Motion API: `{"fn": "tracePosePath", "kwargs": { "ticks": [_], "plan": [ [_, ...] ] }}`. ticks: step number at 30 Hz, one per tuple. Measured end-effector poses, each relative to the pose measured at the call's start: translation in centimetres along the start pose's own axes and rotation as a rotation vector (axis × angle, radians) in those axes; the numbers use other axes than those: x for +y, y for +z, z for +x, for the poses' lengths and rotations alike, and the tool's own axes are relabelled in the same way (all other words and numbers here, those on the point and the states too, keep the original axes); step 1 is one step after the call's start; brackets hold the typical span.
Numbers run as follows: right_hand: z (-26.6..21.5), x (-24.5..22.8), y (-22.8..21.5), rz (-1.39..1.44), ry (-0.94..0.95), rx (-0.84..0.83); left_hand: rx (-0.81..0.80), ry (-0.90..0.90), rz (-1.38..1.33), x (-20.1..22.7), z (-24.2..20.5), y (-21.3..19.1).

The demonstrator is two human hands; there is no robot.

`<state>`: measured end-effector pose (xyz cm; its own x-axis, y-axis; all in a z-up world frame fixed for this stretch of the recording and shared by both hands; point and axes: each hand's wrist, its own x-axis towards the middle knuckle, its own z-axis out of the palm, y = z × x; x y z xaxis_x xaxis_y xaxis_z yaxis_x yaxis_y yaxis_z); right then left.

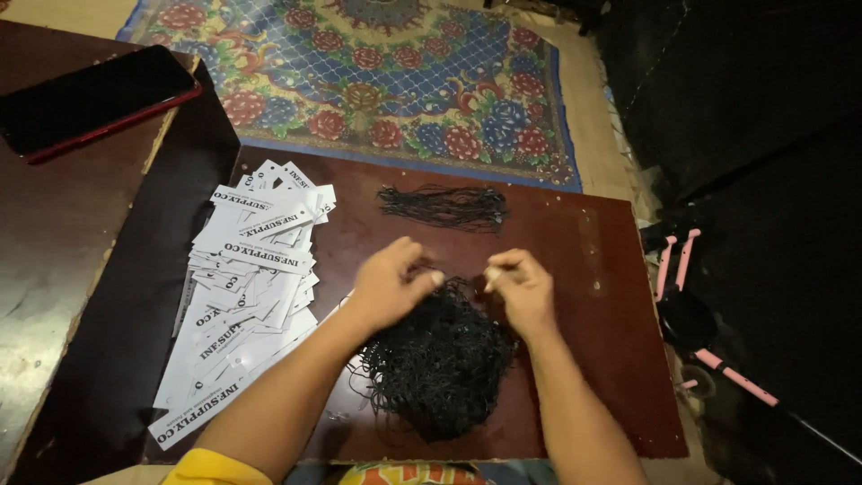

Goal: The person repeatedly picks up small bundles of black cables from a pile on a table, separates them, and places them into a separate organized pile. The person handles the cables by hand throughout the process.

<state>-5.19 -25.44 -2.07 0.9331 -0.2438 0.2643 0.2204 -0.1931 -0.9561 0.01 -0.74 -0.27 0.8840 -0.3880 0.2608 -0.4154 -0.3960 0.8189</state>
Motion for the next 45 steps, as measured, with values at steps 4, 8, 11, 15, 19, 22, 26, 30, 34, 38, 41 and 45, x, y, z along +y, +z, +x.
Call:
{"fn": "tracePosePath", "kwargs": {
  "ticks": [4, 8, 11, 15, 19, 22, 26, 30, 34, 38, 41, 45],
  "plan": [
    [-0.6, -3.9, 1.7, -0.22, -0.266, -0.181, -0.116, -0.049, -0.501, 2.9, -1.4, 2.2],
    [-0.5, -3.7, 1.5, -0.118, -0.358, -0.068, -0.419, -0.193, -0.843, 3.5, -1.7, 2.4],
    [0.2, -1.2, 0.1, 0.005, -0.281, 0.013, -0.407, -0.263, -0.844, 2.6, -1.2, 1.6],
    [1.4, 1.7, -1.4, 0.004, -0.163, 0.153, -0.284, -0.326, -0.899, 1.3, -0.5, 0.1],
    [1.6, 2.5, -2.2, -0.061, -0.094, 0.22, -0.153, -0.355, -0.788, -0.1, 0.6, -1.8],
    [1.9, 3.1, -2.2, -0.095, -0.044, 0.241, -0.069, -0.402, -0.583, -3.9, 1.4, -1.5],
    [1.9, 3.4, -1.7, -0.156, 0.023, 0.232, -0.003, -0.46, -0.295, -5.3, 1.6, -1.3],
    [1.8, 3.9, -1.5, -0.239, 0.049, 0.214, 0.033, -0.437, 0.159, -3.7, 1.3, -2.6],
    [2.0, 3.6, -1.3, -0.314, 0.028, 0.215, 0.036, -0.416, 0.245, -5.4, 1.7, -2.3],
    [2.2, 2.6, -0.9, -0.496, -0.03, 0.167, 0.117, -0.336, 0.375, -6.1, 2.1, -1.1],
    [1.4, 0.8, -0.5, -0.535, -0.13, 0.1, 0.266, -0.083, 0.409, -6.9, 1.5, 0.6],
    [0.6, -2.4, 1.4, -0.38, -0.383, 0.029, 0.259, 0.34, -0.069, 0.2, 0.7, 0.3]
  ]
}}
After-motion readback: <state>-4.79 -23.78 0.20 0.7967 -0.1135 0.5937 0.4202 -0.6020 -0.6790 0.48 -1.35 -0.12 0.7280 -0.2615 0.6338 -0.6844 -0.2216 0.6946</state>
